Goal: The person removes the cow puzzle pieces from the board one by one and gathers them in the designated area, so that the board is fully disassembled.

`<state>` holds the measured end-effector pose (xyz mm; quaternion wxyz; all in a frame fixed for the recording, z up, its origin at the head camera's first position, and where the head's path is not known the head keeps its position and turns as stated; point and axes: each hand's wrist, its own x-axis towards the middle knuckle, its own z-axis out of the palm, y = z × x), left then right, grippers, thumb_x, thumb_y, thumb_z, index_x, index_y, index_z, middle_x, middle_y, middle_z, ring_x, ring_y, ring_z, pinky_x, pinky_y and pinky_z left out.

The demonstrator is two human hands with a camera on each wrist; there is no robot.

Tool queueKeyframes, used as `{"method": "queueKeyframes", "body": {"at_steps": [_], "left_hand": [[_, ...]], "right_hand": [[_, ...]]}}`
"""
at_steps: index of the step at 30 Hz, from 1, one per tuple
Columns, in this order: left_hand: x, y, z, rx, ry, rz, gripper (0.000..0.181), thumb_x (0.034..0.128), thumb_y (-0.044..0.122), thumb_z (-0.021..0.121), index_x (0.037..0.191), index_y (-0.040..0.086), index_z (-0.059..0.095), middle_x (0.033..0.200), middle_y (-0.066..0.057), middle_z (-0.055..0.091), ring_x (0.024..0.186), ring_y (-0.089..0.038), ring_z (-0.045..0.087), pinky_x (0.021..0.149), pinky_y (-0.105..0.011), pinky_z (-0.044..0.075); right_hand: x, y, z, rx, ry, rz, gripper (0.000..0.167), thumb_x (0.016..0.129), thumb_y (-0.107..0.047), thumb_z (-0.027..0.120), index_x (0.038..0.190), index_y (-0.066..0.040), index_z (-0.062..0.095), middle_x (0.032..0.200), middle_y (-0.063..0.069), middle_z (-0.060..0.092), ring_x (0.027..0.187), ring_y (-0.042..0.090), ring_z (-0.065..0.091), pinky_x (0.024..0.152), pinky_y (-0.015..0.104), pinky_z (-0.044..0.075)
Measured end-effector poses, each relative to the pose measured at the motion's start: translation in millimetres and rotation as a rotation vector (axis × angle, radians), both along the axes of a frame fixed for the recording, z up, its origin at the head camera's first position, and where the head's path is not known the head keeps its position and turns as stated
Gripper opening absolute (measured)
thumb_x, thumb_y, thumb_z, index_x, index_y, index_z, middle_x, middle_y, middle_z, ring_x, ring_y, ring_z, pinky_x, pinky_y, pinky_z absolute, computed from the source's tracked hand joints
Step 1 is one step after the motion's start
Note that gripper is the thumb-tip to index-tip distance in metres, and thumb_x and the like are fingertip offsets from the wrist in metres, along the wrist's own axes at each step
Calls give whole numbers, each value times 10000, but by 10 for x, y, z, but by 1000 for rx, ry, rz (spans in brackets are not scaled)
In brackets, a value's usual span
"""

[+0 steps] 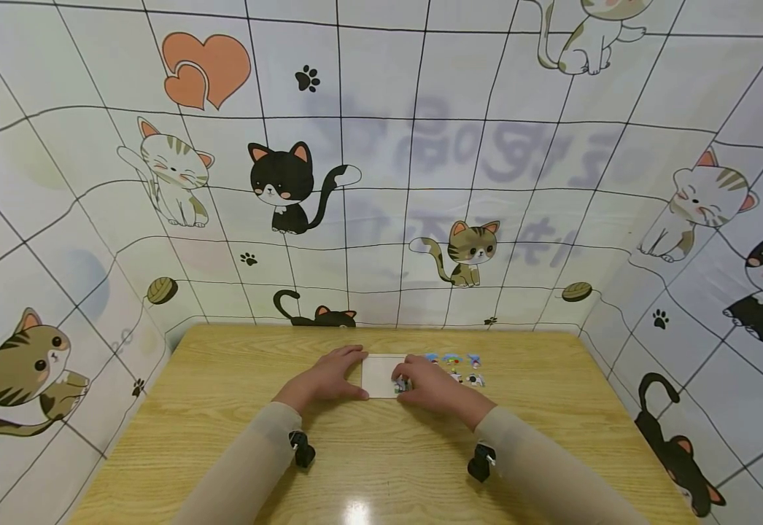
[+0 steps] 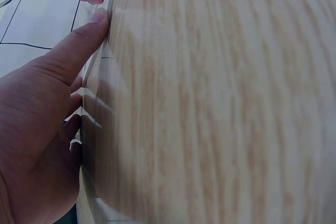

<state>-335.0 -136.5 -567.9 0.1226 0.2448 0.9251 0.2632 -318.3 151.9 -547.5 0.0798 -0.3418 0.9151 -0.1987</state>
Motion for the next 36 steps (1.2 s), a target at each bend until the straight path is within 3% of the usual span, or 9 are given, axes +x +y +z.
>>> {"method": "queueKeyframes", "body": {"at_steps": [6, 10, 14, 22, 36], "left_hand": [[-5, -5, -6, -11, 8, -7, 964, 944, 531, 872, 1714, 155, 432, 1805, -88, 300, 1663, -416, 239, 1304, -678, 233], [-21, -8, -16, -16, 14, -14, 961, 944, 537, 870, 1715, 164, 433, 1803, -85, 304, 1661, -421, 243, 1303, -681, 231], [-30, -10, -18, -15, 20, -16, 963, 942, 541, 872, 1715, 170, 433, 1799, -84, 311, 1659, -418, 250, 1301, -680, 237], [-35, -14, -19, -4, 14, -16, 968, 940, 535, 875, 1714, 159, 433, 1801, -87, 308, 1662, -419, 241, 1299, -684, 239], [-57, -24, -72, -20, 30, -25, 972, 947, 568, 856, 1721, 172, 420, 1805, -77, 301, 1658, -422, 249, 1296, -687, 240]], "right_hand": [[-12, 5, -12, -37, -58, -18, 271, 994, -180, 861, 1244, -121, 775, 1108, 11, 626, 884, 128, 572, 794, 382, 539], [-31, 15, -26, -71, -105, -33, 261, 998, -167, 855, 1236, -128, 755, 1134, 25, 617, 981, 173, 613, 849, 419, 555], [-47, 27, -48, -74, -96, -30, 278, 994, -165, 858, 1242, -138, 733, 1134, 28, 607, 1046, 209, 628, 869, 430, 563], [-23, 36, -26, -94, -99, -26, 298, 995, -150, 852, 1261, -138, 717, 1126, 49, 601, 1021, 208, 614, 841, 433, 559], [-101, 78, -14, -141, -187, -27, 257, 988, -113, 858, 1217, -114, 741, 1106, 35, 623, 974, 171, 599, 850, 420, 549]]}}
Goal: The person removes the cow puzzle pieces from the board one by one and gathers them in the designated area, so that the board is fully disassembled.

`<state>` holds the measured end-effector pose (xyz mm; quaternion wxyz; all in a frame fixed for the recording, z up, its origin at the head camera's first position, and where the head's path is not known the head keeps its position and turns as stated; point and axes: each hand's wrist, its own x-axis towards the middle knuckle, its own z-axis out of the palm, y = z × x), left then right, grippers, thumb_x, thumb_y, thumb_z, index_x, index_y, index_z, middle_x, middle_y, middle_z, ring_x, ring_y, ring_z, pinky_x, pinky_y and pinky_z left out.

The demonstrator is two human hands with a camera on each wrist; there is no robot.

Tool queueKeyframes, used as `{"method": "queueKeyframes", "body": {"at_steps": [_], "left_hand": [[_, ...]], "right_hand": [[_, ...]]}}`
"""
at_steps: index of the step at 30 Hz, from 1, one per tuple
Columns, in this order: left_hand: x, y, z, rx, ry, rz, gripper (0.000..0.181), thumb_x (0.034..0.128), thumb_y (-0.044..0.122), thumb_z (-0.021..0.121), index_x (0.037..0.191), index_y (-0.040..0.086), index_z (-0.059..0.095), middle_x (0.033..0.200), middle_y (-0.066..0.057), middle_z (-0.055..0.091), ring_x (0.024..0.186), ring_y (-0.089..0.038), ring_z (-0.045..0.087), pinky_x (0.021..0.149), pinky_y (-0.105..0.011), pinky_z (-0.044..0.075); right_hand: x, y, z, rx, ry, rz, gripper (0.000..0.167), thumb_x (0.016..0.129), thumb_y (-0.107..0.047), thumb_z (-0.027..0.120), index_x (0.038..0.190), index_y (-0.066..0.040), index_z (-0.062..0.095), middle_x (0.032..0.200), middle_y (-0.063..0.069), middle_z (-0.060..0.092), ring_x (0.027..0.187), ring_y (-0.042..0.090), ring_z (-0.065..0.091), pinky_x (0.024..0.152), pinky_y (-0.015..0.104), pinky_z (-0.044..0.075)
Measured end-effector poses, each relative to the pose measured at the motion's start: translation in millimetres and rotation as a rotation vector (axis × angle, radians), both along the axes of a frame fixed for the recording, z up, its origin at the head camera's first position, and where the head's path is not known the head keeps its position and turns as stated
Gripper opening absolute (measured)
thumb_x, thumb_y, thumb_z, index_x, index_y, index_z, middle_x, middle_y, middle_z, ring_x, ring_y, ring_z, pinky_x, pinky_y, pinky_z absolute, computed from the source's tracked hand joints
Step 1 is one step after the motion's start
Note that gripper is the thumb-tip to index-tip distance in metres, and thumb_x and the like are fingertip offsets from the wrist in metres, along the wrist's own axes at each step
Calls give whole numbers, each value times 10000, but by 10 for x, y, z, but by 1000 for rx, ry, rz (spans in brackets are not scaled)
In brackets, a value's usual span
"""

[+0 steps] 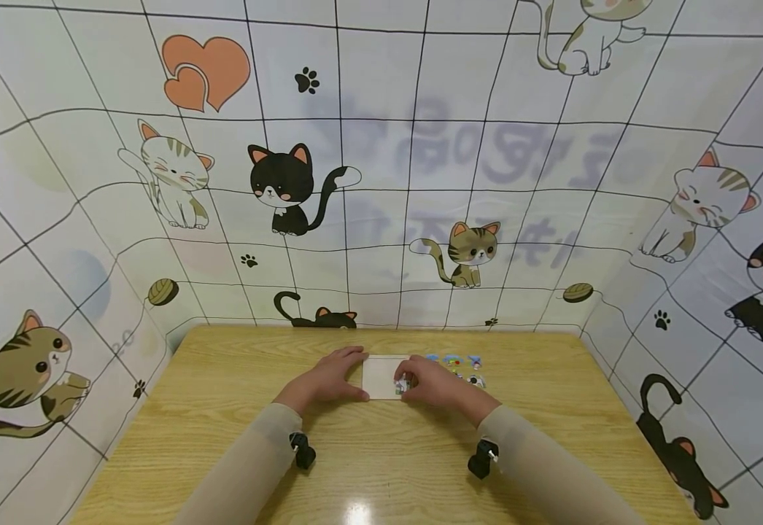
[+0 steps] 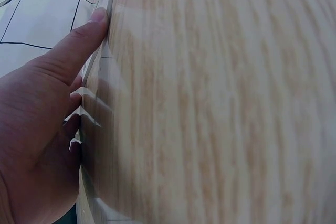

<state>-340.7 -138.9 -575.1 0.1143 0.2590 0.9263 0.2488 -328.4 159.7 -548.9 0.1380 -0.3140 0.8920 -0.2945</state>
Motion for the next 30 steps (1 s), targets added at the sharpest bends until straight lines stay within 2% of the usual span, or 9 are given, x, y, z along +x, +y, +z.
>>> {"method": "queueKeyframes", "body": {"at_steps": [3, 14, 23, 30], "left_hand": [[-5, -2, -4, -2, 4, 0, 975, 945, 574, 856, 1721, 175, 421, 1805, -75, 302, 1658, -422, 252, 1296, -685, 244], [-17, -3, -22, -2, 11, -4, 978, 938, 572, 862, 1713, 159, 431, 1801, -86, 309, 1657, -411, 258, 1296, -678, 250], [-1, 9, -16, -2, 6, 1, 982, 940, 578, 857, 1716, 159, 426, 1804, -77, 304, 1659, -403, 255, 1300, -672, 247], [10, 10, 14, -14, 1, 4, 969, 945, 560, 861, 1719, 173, 425, 1802, -65, 310, 1660, -400, 256, 1304, -667, 244]], "right_hand": [[-6, 5, 12, -20, -7, 4, 254, 981, -95, 860, 1208, -98, 748, 1090, 42, 635, 949, 174, 601, 837, 413, 550], [-1, 31, -40, 5, 59, -9, 233, 984, -131, 862, 1190, -103, 755, 1035, 17, 600, 905, 150, 572, 805, 376, 530], [106, 80, 9, -87, 74, -35, 274, 990, -115, 835, 1239, -43, 748, 1052, 45, 574, 912, 169, 553, 797, 350, 523], [183, 136, 50, -109, 79, -66, 259, 1008, -108, 813, 1256, -82, 742, 1041, 3, 543, 936, 177, 519, 803, 350, 494]]}}
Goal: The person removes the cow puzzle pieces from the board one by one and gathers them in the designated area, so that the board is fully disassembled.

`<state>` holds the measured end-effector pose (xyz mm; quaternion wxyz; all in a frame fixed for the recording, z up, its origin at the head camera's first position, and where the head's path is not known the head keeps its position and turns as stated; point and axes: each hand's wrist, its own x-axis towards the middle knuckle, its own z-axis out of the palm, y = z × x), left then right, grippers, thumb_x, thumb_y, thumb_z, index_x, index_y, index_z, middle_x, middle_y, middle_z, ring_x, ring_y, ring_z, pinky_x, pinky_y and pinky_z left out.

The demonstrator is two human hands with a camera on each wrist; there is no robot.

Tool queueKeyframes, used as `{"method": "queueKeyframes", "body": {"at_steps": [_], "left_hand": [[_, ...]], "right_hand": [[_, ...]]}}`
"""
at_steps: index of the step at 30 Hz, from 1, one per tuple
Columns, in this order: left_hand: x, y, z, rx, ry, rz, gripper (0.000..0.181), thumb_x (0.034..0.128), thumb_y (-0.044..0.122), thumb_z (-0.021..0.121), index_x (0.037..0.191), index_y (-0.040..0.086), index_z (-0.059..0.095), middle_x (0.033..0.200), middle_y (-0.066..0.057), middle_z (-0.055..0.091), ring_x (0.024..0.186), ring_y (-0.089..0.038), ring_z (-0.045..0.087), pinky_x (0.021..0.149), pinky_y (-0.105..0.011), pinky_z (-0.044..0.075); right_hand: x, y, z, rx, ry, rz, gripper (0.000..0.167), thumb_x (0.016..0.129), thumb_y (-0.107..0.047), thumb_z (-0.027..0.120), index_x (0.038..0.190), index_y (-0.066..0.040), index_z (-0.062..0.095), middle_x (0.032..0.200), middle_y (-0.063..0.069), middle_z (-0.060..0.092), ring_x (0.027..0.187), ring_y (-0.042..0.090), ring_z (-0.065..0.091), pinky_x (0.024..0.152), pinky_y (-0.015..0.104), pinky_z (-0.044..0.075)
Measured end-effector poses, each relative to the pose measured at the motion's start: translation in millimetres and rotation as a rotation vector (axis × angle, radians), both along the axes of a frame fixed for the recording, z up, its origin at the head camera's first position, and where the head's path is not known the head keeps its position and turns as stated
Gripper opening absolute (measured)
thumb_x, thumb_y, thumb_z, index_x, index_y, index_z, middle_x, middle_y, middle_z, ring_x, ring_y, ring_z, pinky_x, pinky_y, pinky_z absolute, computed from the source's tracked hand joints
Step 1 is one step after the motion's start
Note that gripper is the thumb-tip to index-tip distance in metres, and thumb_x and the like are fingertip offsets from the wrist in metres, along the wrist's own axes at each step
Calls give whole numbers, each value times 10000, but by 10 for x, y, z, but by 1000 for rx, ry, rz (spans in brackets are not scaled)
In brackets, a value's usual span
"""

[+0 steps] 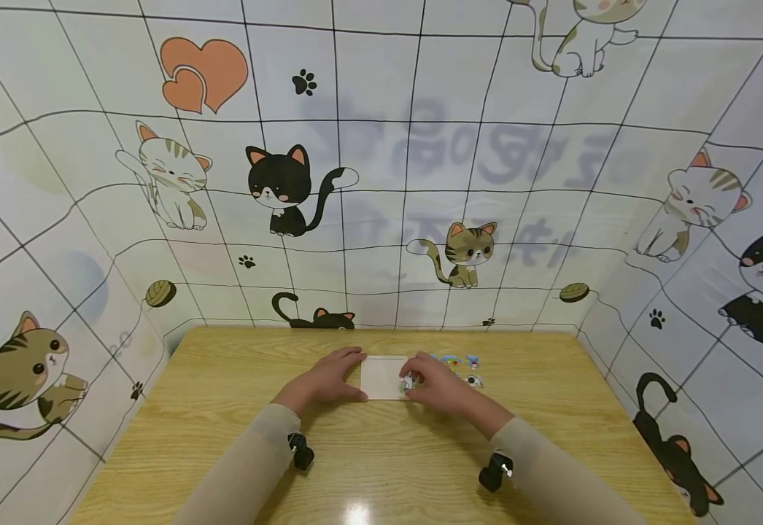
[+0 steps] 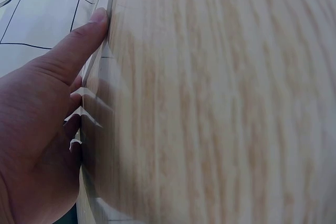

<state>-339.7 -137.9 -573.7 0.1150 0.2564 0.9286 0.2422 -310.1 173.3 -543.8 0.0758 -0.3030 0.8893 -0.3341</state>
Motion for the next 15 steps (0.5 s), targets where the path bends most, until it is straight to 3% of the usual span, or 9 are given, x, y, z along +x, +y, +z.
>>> {"method": "queueKeyframes", "body": {"at_steps": [7, 15], "left_hand": [[-22, -8, -37, -1, 4, -3, 975, 944, 559, 863, 1720, 170, 421, 1803, -70, 305, 1659, -402, 255, 1299, -676, 249], [-3, -5, -10, 13, -2, -4, 978, 940, 544, 871, 1715, 147, 426, 1802, -86, 305, 1659, -408, 253, 1299, -684, 240]], "right_hand": [[50, 80, 42, -30, 33, 28, 268, 996, -80, 808, 1253, -53, 736, 1042, -3, 541, 948, 198, 529, 816, 336, 497], [121, 250, 84, -52, 18, 40, 274, 1014, -60, 777, 1280, -45, 716, 1070, 34, 533, 960, 209, 498, 783, 316, 468]]}}
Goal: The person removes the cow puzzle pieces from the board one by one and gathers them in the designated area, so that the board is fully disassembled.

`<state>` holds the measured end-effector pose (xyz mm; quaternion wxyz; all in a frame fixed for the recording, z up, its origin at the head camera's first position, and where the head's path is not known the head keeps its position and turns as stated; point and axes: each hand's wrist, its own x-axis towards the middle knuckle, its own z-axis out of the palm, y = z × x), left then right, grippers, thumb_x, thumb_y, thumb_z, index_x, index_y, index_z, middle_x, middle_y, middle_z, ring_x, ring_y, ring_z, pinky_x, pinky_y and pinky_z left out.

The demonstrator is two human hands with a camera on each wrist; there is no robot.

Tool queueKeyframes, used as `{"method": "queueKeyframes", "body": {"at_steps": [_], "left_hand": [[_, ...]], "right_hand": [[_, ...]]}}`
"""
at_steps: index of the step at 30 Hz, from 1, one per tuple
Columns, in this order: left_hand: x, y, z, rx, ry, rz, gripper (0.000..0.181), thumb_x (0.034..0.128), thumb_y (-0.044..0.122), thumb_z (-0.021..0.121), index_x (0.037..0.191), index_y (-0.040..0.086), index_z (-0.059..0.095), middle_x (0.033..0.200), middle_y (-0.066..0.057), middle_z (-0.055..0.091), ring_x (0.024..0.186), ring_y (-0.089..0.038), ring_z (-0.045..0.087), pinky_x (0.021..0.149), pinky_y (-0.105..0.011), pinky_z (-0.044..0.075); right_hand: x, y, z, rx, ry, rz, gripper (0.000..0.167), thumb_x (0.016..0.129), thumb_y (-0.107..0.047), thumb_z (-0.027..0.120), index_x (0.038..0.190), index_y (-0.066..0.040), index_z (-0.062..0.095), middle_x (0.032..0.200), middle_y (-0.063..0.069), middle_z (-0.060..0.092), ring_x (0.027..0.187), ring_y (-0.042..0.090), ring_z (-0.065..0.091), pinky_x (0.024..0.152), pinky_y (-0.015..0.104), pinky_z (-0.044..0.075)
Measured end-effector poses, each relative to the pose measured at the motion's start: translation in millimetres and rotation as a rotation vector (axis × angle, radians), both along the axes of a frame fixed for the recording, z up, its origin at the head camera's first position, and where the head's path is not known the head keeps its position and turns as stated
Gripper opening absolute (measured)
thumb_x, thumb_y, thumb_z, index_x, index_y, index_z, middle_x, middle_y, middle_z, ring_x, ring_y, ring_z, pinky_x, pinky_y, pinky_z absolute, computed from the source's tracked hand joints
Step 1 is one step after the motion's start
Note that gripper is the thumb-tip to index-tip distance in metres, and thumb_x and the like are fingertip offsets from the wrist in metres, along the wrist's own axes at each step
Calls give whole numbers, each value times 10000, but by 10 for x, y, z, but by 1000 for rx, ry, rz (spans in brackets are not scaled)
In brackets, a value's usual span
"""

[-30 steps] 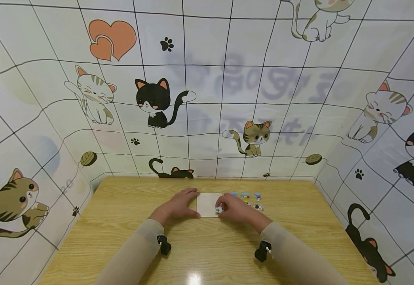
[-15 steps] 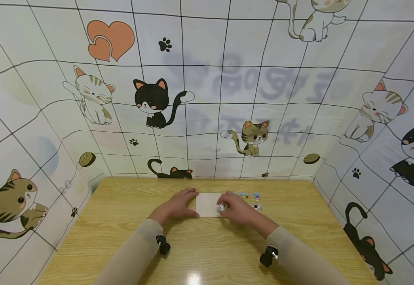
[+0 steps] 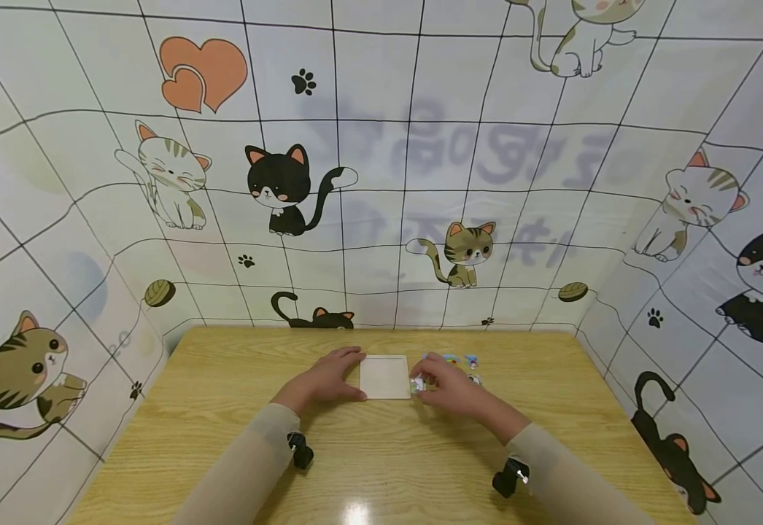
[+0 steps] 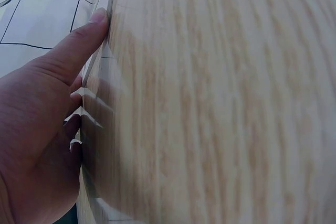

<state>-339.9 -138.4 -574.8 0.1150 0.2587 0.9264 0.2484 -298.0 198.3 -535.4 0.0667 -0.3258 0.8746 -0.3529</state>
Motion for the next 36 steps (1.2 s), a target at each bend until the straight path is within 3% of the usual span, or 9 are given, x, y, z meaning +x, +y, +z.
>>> {"method": "queueKeyframes", "body": {"at_steps": [11, 17, 28, 36], "left_hand": [[11, 6, 19, -3, -9, 6, 972, 943, 537, 870, 1720, 162, 421, 1807, -75, 297, 1664, -400, 243, 1303, -683, 231], [11, 7, 9, -5, -16, 9, 969, 948, 542, 864, 1727, 185, 411, 1812, -58, 286, 1672, -387, 226, 1310, -680, 213], [23, 18, 33, 2, -1, 8, 974, 939, 540, 873, 1715, 155, 427, 1801, -87, 308, 1661, -412, 248, 1298, -685, 243], [24, 12, 37, 0, 2, 6, 968, 945, 531, 871, 1716, 153, 423, 1802, -89, 305, 1660, -416, 247, 1299, -684, 241]], "right_hand": [[49, 237, 17, -26, 51, -7, 250, 1019, -77, 788, 1260, -51, 725, 1094, 37, 587, 965, 257, 560, 802, 329, 503], [60, 356, -28, -31, 29, -39, 271, 1022, -69, 791, 1283, -42, 721, 1099, 48, 603, 951, 286, 563, 774, 317, 501], [115, 543, 27, -20, 44, -89, 278, 1002, -44, 819, 1268, -40, 737, 1040, 81, 597, 934, 248, 545, 779, 316, 504], [142, 685, 8, -32, 29, -120, 274, 1018, -86, 817, 1279, -49, 741, 1123, 54, 629, 927, 160, 550, 754, 314, 512]]}}
